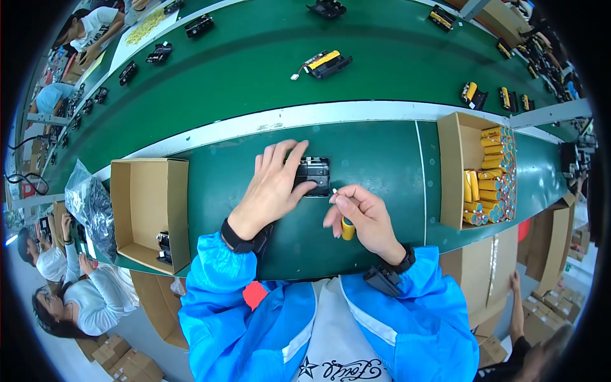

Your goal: Manually assembling small electronic component housings on a conveyor production line.

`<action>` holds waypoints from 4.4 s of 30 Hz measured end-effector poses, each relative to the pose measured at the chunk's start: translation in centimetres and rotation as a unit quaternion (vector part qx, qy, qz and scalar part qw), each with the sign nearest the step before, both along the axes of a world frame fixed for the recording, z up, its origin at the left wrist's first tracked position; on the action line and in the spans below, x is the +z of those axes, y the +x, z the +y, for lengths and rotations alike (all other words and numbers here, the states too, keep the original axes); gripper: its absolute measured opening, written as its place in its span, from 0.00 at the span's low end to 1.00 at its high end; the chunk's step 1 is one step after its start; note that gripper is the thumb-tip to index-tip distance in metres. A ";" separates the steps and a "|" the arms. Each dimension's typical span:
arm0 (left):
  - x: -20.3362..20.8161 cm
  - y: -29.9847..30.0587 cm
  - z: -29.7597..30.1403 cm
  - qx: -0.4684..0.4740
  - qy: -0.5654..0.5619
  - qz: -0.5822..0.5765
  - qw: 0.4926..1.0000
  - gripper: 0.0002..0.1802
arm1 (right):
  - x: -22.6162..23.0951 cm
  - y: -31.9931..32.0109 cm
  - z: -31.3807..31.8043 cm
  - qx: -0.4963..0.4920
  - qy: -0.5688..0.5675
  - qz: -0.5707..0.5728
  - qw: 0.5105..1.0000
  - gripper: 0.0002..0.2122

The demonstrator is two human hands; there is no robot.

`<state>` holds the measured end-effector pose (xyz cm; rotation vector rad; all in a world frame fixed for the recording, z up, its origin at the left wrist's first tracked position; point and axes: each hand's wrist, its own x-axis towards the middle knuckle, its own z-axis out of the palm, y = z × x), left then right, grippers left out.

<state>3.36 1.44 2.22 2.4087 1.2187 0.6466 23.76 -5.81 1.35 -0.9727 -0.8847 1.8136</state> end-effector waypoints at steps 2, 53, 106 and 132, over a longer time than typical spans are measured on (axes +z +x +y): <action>-1.1 0.3 0.4 0.018 0.014 0.048 0.999 0.28 | 0.0 0.1 0.8 -0.010 -0.017 -0.011 1.000 0.09; -3.9 2.7 -1.2 0.069 0.027 0.092 0.993 0.15 | -2.8 -2.9 3.9 -0.178 0.287 -0.506 0.793 0.11; -1.6 -2.1 -4.0 0.029 -0.069 -0.028 0.997 0.21 | -1.9 -5.5 2.6 -0.145 0.346 -0.544 0.751 0.19; -1.5 0.6 -0.3 0.052 -0.183 -0.086 0.978 0.30 | -2.8 -4.7 3.2 -0.130 0.407 -0.540 0.725 0.36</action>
